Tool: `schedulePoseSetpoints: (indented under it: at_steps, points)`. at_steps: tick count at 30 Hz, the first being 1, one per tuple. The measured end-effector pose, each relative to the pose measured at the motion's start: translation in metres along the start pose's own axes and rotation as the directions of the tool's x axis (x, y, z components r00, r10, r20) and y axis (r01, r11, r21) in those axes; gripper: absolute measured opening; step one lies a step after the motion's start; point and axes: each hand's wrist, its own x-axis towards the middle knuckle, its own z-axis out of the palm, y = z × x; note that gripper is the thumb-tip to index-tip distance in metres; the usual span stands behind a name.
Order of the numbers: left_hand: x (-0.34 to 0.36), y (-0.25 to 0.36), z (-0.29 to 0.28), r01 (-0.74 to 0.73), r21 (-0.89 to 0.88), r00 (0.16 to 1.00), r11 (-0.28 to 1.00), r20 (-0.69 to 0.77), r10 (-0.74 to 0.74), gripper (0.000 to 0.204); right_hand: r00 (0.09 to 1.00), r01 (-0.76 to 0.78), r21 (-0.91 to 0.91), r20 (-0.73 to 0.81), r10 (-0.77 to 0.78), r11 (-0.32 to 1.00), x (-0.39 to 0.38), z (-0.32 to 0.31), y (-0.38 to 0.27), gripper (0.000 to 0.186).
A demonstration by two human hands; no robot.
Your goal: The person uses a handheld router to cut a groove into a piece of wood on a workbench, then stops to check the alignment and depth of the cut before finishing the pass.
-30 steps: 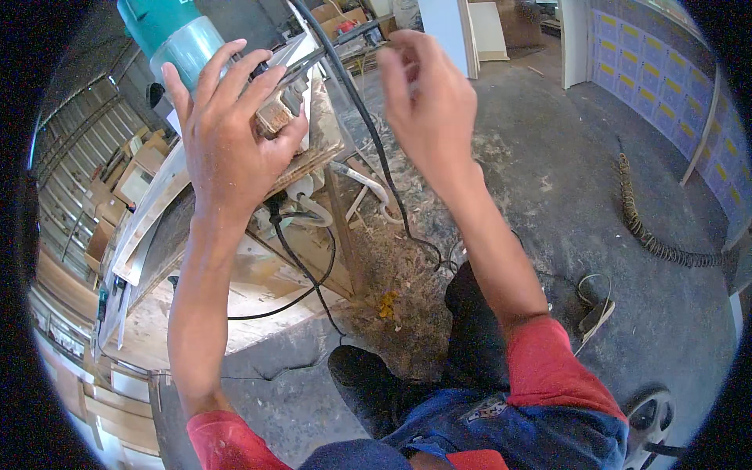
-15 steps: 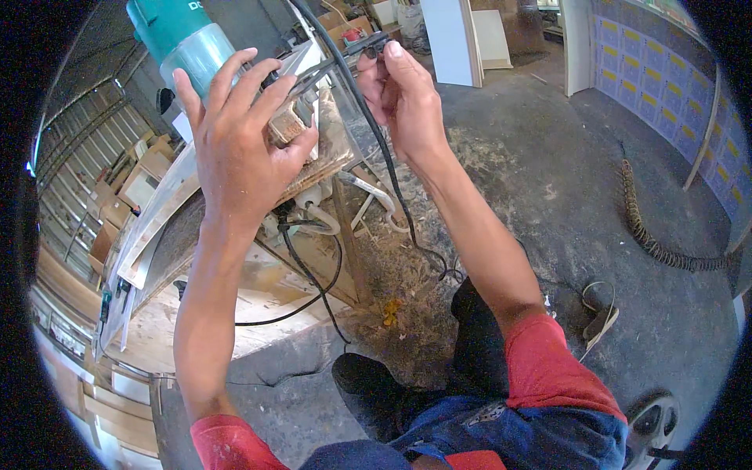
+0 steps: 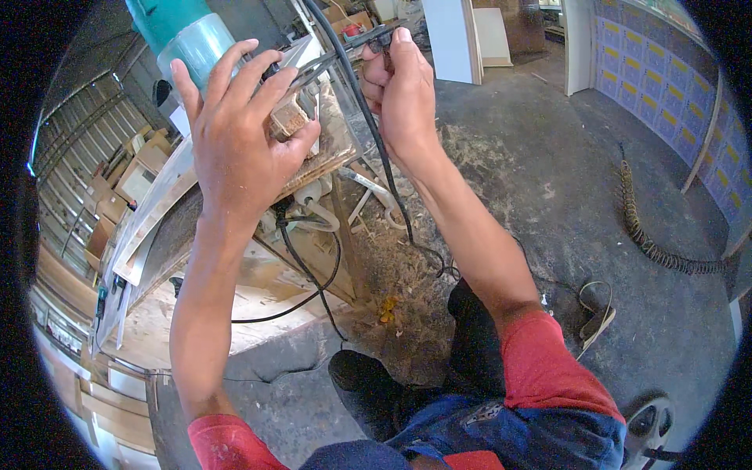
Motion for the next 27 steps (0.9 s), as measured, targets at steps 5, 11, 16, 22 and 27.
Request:
schedulePoseSetpoints:
  at_steps: [5,11,16,22,27]
  points:
    - [-0.001,-0.001,0.0,0.008,0.017,1.0,1.0,0.013,-0.008,0.045,0.988,-0.137,0.162,0.099,0.122,0.977,0.0,-0.003,-0.006,0.04]
    - [0.0,0.0,-0.003,0.023,-0.01,0.999,1.0,0.023,-0.023,0.047,0.97,-0.227,0.223,0.14,0.199,0.948,0.002,-0.005,-0.013,0.04]
    - [0.001,0.001,-0.006,0.031,-0.02,0.999,0.999,0.035,-0.03,0.051,0.964,-0.262,0.227,0.107,0.244,0.938,0.0,-0.001,-0.017,0.04]
    - [0.001,0.0,-0.004,0.029,-0.047,0.999,0.998,0.026,-0.028,0.052,0.955,-0.284,0.041,0.1,0.279,0.958,-0.005,-0.007,-0.021,0.052]
    - [-0.003,-0.008,-0.022,-0.009,-0.266,1.0,0.964,-0.012,0.007,0.043,0.992,0.071,-0.202,-0.089,-0.09,0.977,-0.028,-0.015,-0.038,0.057]
